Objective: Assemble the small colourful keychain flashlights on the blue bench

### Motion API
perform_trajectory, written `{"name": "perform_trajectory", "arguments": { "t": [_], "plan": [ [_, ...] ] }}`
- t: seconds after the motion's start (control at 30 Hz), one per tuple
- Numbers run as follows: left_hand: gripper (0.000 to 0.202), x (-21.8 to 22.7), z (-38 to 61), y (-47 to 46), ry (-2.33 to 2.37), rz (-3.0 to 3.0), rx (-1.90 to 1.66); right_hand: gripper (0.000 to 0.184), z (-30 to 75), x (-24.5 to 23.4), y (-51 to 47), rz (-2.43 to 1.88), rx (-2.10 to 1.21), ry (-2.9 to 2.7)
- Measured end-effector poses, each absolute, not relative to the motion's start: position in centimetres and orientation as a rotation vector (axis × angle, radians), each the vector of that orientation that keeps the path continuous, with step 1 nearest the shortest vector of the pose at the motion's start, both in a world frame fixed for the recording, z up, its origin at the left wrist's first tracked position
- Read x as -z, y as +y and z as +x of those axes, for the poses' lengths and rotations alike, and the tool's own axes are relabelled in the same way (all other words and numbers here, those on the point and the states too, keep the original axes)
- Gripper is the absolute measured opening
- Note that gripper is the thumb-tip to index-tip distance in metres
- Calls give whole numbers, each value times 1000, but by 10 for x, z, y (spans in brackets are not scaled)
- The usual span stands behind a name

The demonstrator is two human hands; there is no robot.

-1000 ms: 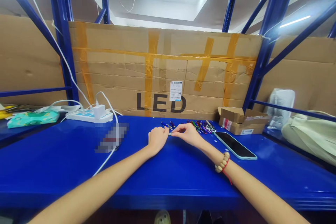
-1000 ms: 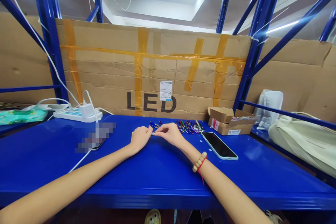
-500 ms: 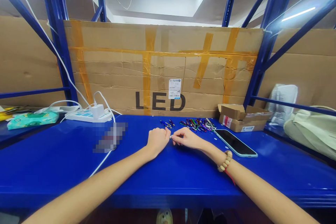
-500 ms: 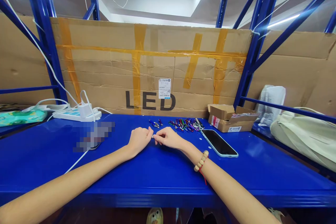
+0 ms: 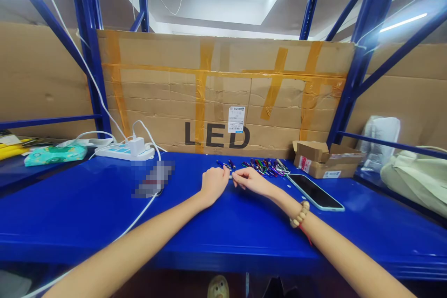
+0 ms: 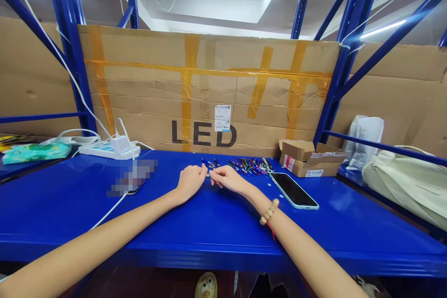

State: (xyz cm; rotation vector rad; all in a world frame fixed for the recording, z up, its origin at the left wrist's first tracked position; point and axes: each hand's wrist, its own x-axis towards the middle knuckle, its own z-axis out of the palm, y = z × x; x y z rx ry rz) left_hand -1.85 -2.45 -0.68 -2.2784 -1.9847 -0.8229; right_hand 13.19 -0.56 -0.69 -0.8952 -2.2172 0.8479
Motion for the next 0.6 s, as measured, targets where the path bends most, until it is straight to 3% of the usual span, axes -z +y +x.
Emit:
{"name": "perform_trajectory", "arguments": {
  "t": [0.17,0.27,0.33,0.5,0.6],
  "plan": [
    [56,7,-15,-30,-2018,-2229,791,35,128,7,-13,-886,-346,-2275],
    [56,5,-13,-31,-2029,-2231,768,34,124,8,-14,-903,-232,-2183],
    [57,5,-13,-31,-2002,-2240,749,37,121,9,-15,-972,-368,-2087],
    [49,11,-17,-23,-1832,-2361,696,34,117,3,-16,-1204,-1194,-1802],
    [50,12,-19,-20,-1852,-2362,757,33,116,-1,-17,-1215,-1334,-1692]
  ]
}}
